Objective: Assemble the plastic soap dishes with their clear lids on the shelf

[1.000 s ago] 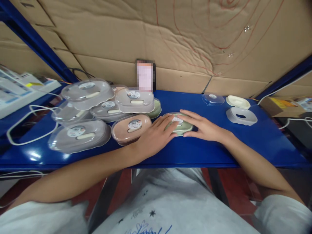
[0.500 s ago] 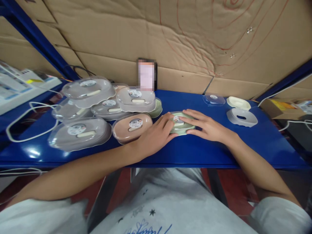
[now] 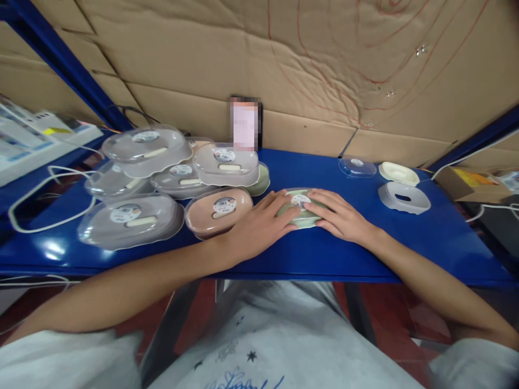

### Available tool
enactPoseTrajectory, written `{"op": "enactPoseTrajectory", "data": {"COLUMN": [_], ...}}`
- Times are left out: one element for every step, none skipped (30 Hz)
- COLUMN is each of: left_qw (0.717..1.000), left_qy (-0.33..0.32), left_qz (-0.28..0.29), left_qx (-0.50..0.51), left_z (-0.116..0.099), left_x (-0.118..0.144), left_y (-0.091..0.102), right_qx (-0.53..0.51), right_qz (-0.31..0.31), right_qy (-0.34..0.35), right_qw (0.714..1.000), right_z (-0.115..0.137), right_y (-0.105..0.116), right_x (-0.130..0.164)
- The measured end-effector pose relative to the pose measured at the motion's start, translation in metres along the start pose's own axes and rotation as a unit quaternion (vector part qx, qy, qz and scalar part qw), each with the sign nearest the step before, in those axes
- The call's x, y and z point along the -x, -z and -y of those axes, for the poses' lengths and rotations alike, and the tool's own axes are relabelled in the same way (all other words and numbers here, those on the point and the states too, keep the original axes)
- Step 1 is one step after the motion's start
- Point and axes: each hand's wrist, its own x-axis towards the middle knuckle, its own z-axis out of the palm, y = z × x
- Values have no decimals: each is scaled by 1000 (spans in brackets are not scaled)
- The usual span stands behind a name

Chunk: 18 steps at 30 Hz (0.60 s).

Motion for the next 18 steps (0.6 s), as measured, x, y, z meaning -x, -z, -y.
{"op": "enactPoseTrajectory", "data": {"left_qw": [1000, 1000, 1000, 1000, 999, 999, 999, 998, 998, 997, 997, 997, 997, 997, 998, 997, 997, 996], "left_qy": [-2, -4, -4, -4, -1, 2, 6, 10, 15, 17, 17, 16, 15, 17, 22, 28, 35, 40], "left_qz": [8, 15, 20, 20, 18, 13, 7, 1, -3, -3, -3, -3, -4, -9, -13, -17, -17, -15], "left_qx": [2, 7, 14, 23, 34, 44, 54, 62, 69, 73, 75, 74, 72, 68, 66, 65, 68, 72], "left_z": [0, 1, 1, 2, 2, 2, 3, 3, 3, 3, 3, 3, 3, 3, 3, 4, 4, 4], "left_x": [0, 0, 0, 0, 0, 1, 1, 1, 1, 1, 1, 1, 1, 1, 1, 1, 1, 2], "left_y": [0, -1, -1, -2, -2, -3, -3, -3, -3, -3, -2, -2, -1, -1, 0, 0, 0, 1], "right_qx": [-12, -22, -30, -35, -35, -31, -25, -18, -11, -5, 1, 6, 9, 8, 3, -5, -16, -27], "right_qz": [12, 21, 27, 29, 28, 26, 23, 20, 17, 16, 17, 19, 19, 15, 9, 4, 3, 4], "right_qy": [-6, -8, -9, -9, -7, -3, 1, 6, 10, 14, 17, 15, 12, 7, 1, -5, -12, -17], "right_qw": [1000, 999, 999, 999, 999, 999, 999, 1000, 1000, 1000, 1000, 1000, 1000, 1000, 1000, 1000, 1000, 999], "right_z": [2, 3, 4, 5, 6, 6, 7, 7, 7, 7, 7, 6, 6, 5, 5, 5, 4, 5], "right_y": [-1, -2, -2, -2, -2, -1, 1, 2, 4, 5, 6, 6, 6, 5, 4, 4, 3, 2], "right_x": [-2, -3, -4, -4, -4, -5, -5, -5, -5, -6, -6, -6, -5, -5, -5, -5, -5, -5]}}
